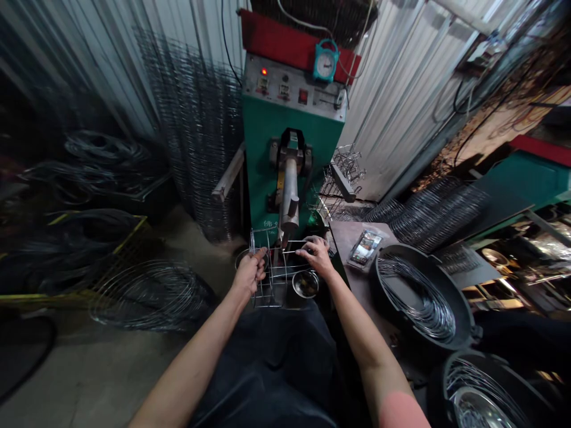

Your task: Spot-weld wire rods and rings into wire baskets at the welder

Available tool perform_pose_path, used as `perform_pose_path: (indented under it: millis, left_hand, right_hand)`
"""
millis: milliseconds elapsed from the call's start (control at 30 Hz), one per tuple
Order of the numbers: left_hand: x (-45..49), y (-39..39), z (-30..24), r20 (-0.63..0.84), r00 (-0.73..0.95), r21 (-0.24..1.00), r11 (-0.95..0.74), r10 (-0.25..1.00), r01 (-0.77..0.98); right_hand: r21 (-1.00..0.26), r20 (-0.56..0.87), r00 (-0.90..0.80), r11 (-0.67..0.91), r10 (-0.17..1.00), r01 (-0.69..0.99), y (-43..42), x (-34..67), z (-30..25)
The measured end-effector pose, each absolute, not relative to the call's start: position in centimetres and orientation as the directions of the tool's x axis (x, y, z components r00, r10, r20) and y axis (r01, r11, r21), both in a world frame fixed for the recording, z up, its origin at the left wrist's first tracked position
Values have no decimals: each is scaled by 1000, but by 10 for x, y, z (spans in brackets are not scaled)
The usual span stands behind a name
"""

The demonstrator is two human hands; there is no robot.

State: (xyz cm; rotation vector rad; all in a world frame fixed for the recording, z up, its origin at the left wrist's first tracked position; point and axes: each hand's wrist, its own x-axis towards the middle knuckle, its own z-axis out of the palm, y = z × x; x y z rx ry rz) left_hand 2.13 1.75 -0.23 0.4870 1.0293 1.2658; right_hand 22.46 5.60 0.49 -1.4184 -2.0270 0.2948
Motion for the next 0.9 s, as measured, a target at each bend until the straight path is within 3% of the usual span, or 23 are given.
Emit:
perform_pose_path:
  millis: [567,733,900]
  left_hand:
    - [16,32,-4,-403,43,766,363,914,-531]
    - [-10,0,-9,-390,150,740,406,909,-536]
    - [-63,-46,-22,-422,177,716,447,889,-536]
  right_hand:
    - [-484,343,-190,347,920,804,60,219,9]
    - [-402,423,-294,469,857,787,11,231,9]
    - [-618,420,-264,486,868,617,-41,265,21]
